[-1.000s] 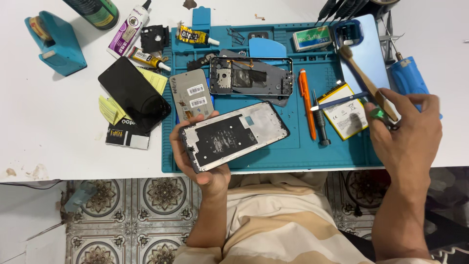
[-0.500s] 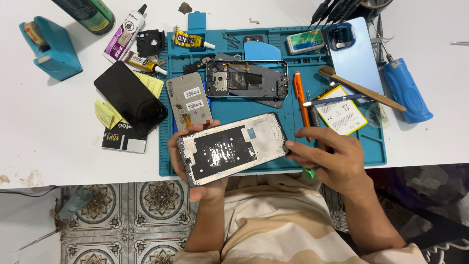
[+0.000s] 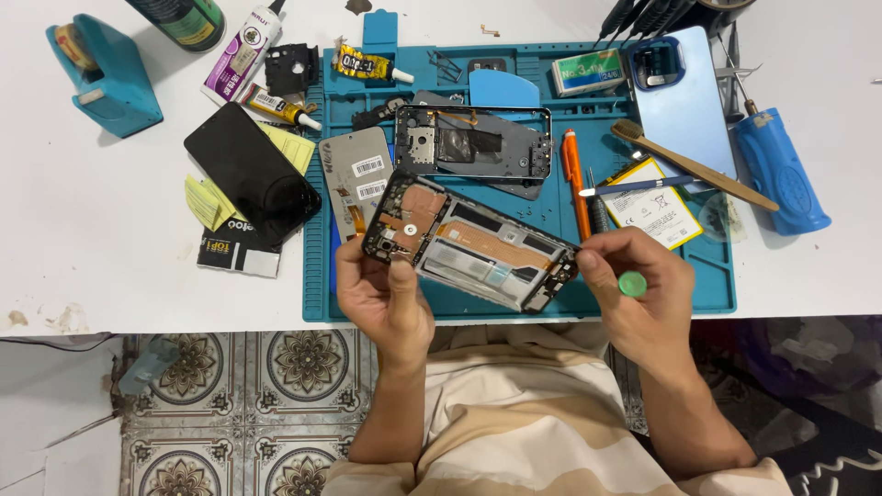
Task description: The person scrapes adhesive residue from a smartphone frame using a screwdriver, then brushes the surface with a toothbrush. They place a new battery into the frame and connect the battery cable. The person then positions the screen assembly over the frame.
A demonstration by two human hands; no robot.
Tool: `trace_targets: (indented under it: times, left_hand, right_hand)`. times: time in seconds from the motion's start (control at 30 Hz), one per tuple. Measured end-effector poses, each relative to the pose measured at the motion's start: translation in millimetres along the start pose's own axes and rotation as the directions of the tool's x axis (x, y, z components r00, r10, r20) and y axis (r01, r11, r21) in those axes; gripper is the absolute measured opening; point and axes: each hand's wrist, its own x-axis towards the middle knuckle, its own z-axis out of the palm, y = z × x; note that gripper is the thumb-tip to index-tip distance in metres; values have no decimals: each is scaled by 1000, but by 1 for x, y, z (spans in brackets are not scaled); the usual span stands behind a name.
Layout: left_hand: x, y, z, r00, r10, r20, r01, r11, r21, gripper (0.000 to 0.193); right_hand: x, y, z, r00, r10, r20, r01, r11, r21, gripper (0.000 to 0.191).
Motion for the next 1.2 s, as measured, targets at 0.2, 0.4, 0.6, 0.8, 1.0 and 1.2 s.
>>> trace_targets:
  times: [0.2,0.4,0.6,0.8,1.0,1.2]
  left_hand:
    - [-1,-3,-2,999,26,30,-25,999,-28,56]
    - [0,-4,1,999,27,16,-26,999,-44,57]
    - [1,3,4,992,-67,109,73,996,-58,55]
    - [5,6,12,994,-50,101,57,996,-65,52]
    - [-6,-4,-7,970,3,242,-39,989,143,62]
    - [-33,-38,-49,988,-54,142,49,998,39,43]
  right_hand:
    - [3,7,-1,994,83,66,-87,995,51,17]
    - [6,8,1,992,92,91,-95,995,34,16]
    - [8,11,-2,992,95,79,-102,992,80,13]
    - [4,15,-5,1000,-13,16,13,999,35,12]
    - [9,2,-12,721,-691,39,692,721,-22,10]
    - [21,-11,-7,571,-789,226,813,582,-22,25]
